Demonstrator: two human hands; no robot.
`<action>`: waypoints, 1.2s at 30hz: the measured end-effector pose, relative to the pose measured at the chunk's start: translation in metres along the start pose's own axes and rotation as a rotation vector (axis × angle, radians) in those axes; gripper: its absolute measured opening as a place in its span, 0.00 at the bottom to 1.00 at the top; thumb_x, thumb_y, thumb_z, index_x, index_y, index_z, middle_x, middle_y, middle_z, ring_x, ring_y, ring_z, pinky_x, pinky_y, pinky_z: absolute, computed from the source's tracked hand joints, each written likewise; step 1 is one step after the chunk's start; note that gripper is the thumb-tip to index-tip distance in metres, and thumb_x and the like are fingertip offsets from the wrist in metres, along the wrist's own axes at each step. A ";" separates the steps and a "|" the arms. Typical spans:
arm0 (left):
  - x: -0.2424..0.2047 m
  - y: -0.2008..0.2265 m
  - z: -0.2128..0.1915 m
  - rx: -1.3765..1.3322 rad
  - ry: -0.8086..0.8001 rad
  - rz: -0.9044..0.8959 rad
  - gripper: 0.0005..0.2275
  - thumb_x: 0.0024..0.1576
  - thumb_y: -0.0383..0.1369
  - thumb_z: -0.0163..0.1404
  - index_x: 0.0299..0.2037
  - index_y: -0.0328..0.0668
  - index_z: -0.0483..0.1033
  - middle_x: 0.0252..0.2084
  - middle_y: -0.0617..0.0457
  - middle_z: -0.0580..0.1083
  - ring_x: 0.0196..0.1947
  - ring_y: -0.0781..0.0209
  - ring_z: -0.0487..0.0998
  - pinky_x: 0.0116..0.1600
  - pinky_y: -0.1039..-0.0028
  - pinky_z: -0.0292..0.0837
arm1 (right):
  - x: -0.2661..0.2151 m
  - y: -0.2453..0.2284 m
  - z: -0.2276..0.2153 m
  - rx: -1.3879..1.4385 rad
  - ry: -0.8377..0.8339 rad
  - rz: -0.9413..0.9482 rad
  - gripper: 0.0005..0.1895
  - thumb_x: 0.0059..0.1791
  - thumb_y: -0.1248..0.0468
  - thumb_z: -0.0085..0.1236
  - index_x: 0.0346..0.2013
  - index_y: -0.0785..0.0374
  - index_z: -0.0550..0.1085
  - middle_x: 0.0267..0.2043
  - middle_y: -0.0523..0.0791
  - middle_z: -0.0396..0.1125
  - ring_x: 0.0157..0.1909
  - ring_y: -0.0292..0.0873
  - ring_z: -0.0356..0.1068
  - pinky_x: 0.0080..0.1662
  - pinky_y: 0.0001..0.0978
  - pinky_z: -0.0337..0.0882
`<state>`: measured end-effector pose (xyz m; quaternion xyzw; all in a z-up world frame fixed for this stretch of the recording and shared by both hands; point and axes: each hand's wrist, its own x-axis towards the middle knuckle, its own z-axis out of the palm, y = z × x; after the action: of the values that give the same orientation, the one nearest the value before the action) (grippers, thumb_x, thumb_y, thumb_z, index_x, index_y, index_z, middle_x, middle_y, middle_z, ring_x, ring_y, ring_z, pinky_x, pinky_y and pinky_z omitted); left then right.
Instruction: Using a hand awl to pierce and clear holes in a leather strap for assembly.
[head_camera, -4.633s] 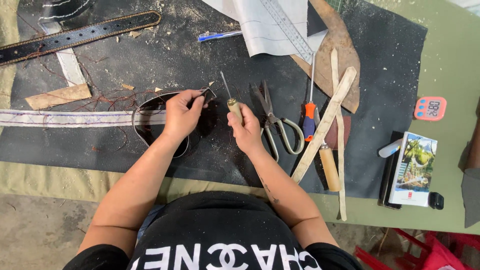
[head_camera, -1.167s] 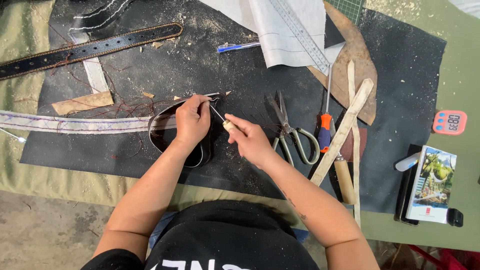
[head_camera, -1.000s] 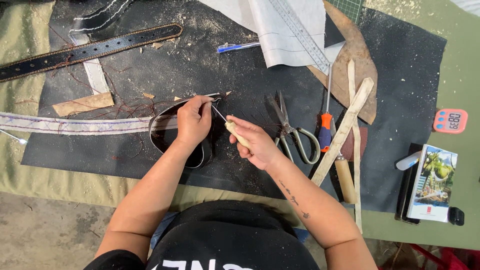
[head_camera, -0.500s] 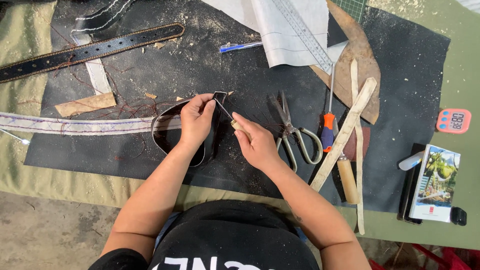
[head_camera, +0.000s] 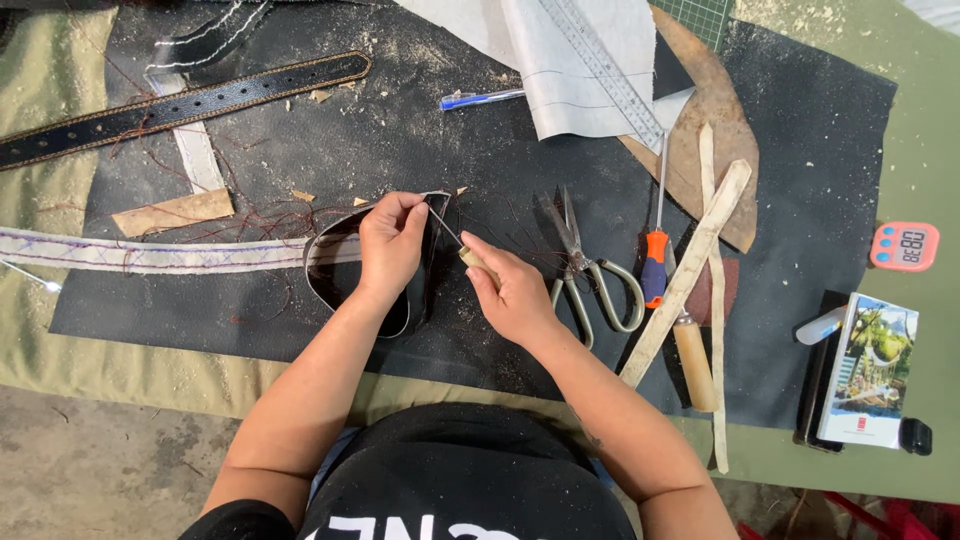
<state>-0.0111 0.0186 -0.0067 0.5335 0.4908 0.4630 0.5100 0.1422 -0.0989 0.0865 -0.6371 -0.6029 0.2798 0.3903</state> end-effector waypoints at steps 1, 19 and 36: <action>0.000 0.001 0.000 0.006 -0.008 0.001 0.03 0.60 0.25 0.56 0.40 0.38 0.83 0.26 0.51 0.75 0.27 0.69 0.71 0.31 0.77 0.68 | -0.001 0.002 -0.001 -0.091 -0.011 -0.019 0.22 0.54 0.61 0.53 0.64 0.52 0.73 0.44 0.54 0.75 0.46 0.59 0.75 0.45 0.46 0.76; -0.005 0.003 -0.003 0.273 -0.114 0.107 0.05 0.63 0.31 0.54 0.41 0.45 0.84 0.30 0.42 0.79 0.36 0.41 0.82 0.40 0.60 0.75 | 0.041 -0.064 -0.045 -0.678 -0.424 -0.076 0.23 0.53 0.62 0.45 0.63 0.56 0.71 0.30 0.53 0.72 0.30 0.58 0.76 0.30 0.47 0.75; -0.052 0.065 0.022 -0.336 -0.141 -0.177 0.08 0.63 0.23 0.46 0.44 0.31 0.80 0.23 0.49 0.75 0.19 0.65 0.78 0.24 0.79 0.75 | -0.038 -0.038 -0.062 -0.105 -0.096 0.052 0.21 0.54 0.63 0.50 0.63 0.54 0.73 0.43 0.53 0.76 0.43 0.53 0.76 0.40 0.39 0.76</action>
<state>0.0095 -0.0351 0.0570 0.4268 0.4149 0.4532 0.6635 0.1682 -0.1479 0.1467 -0.6581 -0.6180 0.2878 0.3197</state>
